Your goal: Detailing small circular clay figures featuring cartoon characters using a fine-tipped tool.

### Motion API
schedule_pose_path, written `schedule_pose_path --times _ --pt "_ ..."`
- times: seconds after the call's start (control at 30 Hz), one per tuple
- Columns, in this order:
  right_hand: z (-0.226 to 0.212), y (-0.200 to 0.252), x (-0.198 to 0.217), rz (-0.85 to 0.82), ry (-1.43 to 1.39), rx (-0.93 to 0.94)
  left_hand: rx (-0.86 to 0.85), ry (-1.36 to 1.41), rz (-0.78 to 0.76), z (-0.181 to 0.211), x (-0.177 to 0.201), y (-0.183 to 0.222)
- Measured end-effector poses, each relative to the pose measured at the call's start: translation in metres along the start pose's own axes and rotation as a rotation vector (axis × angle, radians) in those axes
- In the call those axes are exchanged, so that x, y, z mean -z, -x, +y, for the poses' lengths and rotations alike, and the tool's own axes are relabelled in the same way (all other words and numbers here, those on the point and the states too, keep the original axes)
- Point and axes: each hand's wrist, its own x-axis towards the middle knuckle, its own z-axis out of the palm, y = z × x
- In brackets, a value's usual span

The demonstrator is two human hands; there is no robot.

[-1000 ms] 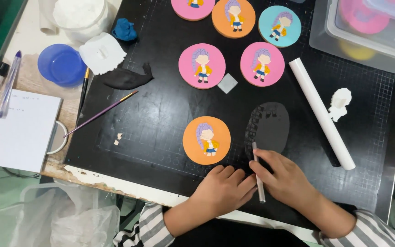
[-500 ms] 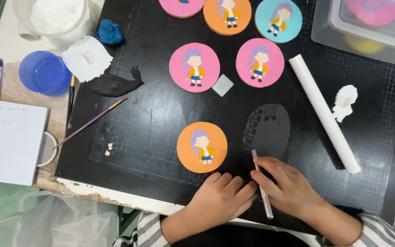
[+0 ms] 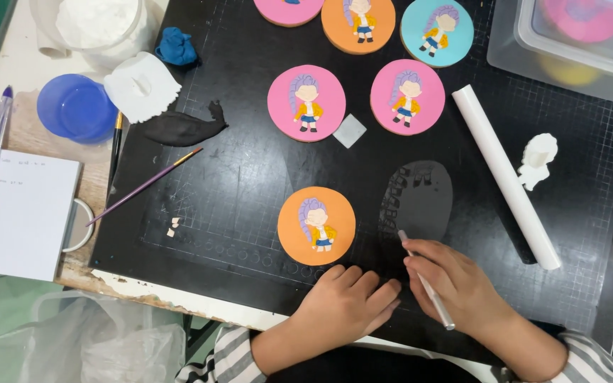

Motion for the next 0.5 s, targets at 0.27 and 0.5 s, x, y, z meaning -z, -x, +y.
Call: schedule_pose_path --times 0.27,0.5 --pt "0.008 0.007 0.005 0.066 -0.158 -0.114 0.002 0.004 0.011 0.001 -0.003 0.001" --pt "0.007 0.003 0.01 0.14 -0.364 -0.318 0.011 0.015 -0.014 0.002 0.0 0.0"
